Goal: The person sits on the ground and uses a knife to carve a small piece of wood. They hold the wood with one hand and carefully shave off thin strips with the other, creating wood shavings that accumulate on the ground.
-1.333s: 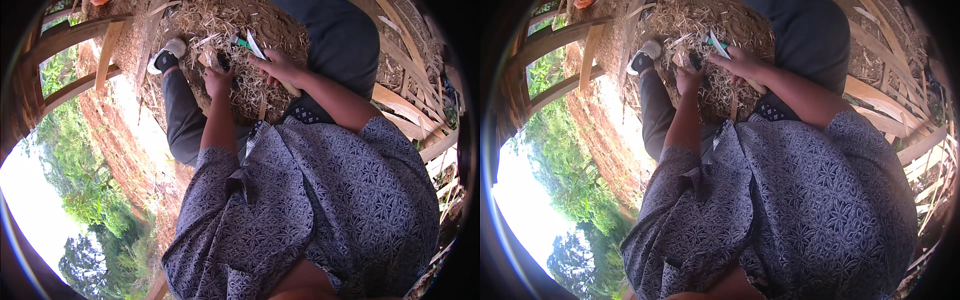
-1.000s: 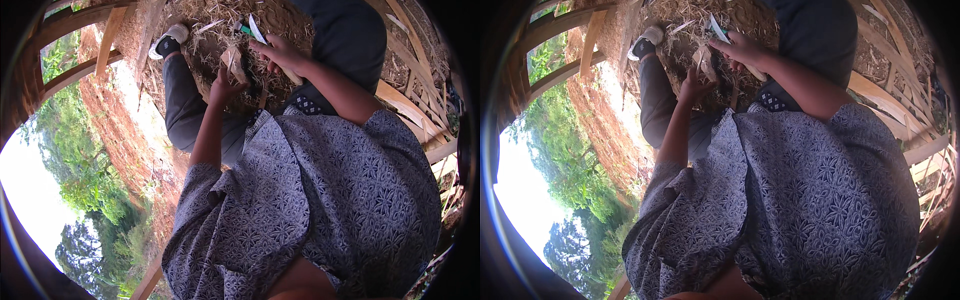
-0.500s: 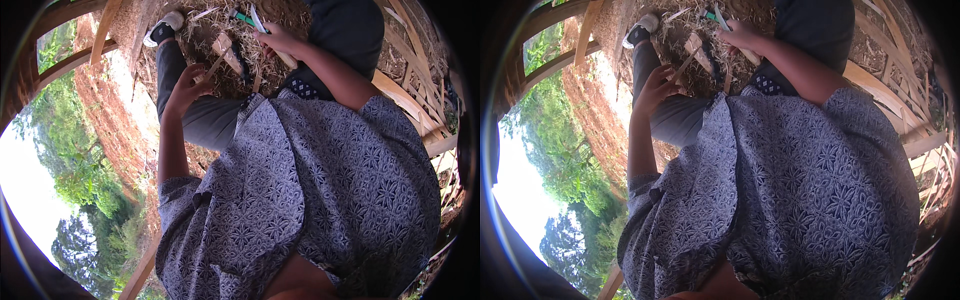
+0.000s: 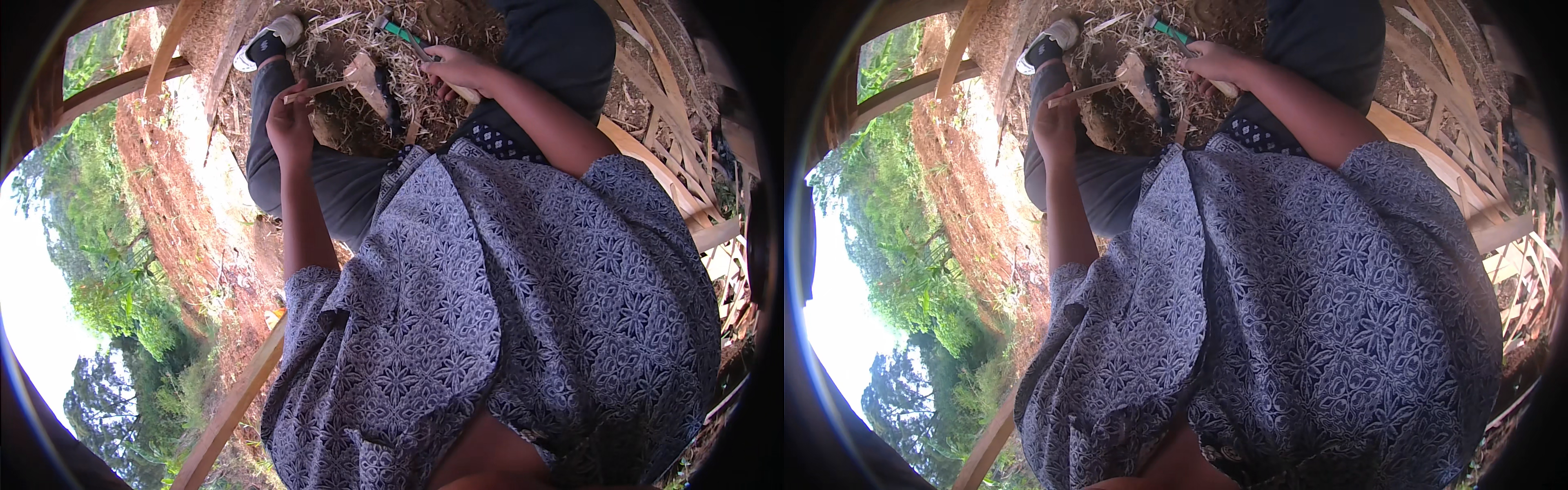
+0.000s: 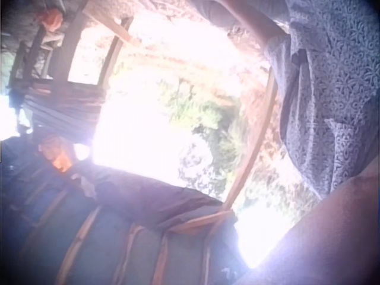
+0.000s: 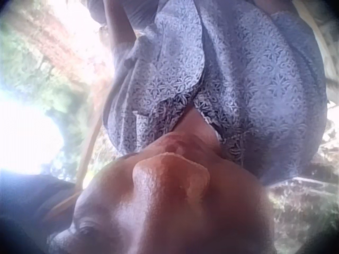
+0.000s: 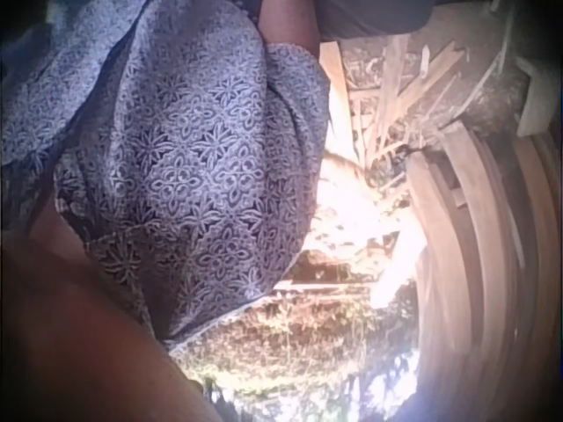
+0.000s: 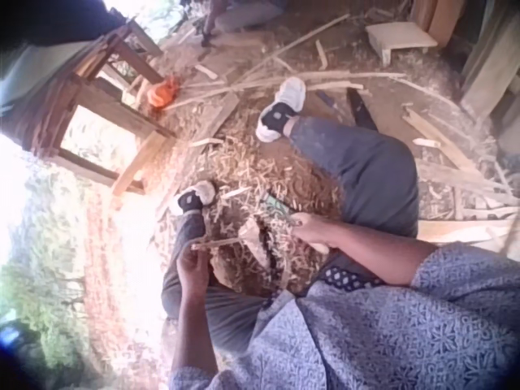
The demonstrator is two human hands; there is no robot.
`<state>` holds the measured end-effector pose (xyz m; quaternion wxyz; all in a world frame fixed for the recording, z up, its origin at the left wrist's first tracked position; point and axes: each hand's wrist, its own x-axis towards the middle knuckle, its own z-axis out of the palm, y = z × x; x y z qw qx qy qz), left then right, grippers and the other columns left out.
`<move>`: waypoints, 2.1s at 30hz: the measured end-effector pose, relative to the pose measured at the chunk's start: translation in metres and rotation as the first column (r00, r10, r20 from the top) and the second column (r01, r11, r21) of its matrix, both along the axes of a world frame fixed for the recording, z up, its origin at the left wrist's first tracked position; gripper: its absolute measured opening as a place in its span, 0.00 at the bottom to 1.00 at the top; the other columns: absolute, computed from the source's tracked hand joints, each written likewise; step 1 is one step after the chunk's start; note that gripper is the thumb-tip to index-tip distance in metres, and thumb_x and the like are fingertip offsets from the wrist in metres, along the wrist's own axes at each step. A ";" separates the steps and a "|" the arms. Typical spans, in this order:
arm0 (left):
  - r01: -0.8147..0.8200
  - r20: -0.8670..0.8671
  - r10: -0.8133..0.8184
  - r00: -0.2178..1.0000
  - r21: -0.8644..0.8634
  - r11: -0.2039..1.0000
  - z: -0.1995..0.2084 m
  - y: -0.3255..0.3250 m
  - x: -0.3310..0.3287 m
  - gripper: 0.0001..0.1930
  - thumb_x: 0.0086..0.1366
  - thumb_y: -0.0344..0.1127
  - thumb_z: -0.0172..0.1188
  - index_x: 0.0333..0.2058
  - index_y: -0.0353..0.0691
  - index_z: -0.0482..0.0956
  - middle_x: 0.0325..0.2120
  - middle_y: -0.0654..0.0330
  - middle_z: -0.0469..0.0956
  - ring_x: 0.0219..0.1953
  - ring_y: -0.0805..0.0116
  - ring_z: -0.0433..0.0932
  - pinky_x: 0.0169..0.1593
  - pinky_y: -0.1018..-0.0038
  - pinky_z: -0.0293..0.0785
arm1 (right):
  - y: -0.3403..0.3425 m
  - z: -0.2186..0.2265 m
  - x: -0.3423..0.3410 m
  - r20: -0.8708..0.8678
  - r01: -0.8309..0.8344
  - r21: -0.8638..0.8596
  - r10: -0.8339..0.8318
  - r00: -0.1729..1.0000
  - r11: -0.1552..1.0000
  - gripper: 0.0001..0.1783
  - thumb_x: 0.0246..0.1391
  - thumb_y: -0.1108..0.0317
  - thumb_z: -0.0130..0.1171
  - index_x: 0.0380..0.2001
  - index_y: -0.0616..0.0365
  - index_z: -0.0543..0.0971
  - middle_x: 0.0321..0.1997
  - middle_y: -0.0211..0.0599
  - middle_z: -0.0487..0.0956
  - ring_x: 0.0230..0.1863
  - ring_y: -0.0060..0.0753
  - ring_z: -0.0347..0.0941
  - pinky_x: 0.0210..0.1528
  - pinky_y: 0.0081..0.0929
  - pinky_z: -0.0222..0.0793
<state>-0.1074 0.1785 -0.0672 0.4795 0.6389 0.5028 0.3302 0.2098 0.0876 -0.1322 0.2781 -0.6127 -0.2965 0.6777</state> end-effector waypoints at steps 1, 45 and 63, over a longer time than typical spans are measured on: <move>0.008 -0.013 -0.008 1.000 0.023 1.000 0.003 0.000 0.002 0.13 0.74 0.31 0.56 0.52 0.29 0.76 0.43 0.55 0.84 0.41 0.75 0.81 0.47 0.77 0.79 | 0.000 -0.006 0.003 0.002 0.009 0.014 -0.009 1.000 1.000 0.36 0.69 0.57 0.56 0.74 0.56 0.59 0.40 0.36 0.77 0.28 0.26 0.78 0.30 0.28 0.79; 0.423 -0.775 0.046 0.630 0.393 0.817 0.037 -0.092 0.053 0.11 0.70 0.43 0.61 0.40 0.43 0.73 0.42 0.55 0.77 0.41 0.50 0.80 0.42 0.57 0.75 | 0.006 0.028 -0.035 0.435 -0.507 0.115 0.416 0.799 0.854 0.17 0.57 0.66 0.55 0.51 0.50 0.77 0.26 0.36 0.81 0.28 0.30 0.80 0.34 0.34 0.74; 0.456 -0.076 -0.487 0.870 0.501 0.736 -0.015 -0.105 0.121 0.10 0.63 0.35 0.60 0.25 0.38 0.75 0.22 0.55 0.72 0.31 0.51 0.74 0.43 0.59 0.72 | 0.046 0.040 0.000 0.562 -0.754 0.028 0.613 0.555 0.656 0.16 0.63 0.53 0.64 0.38 0.55 0.77 0.25 0.34 0.78 0.27 0.24 0.75 0.30 0.31 0.69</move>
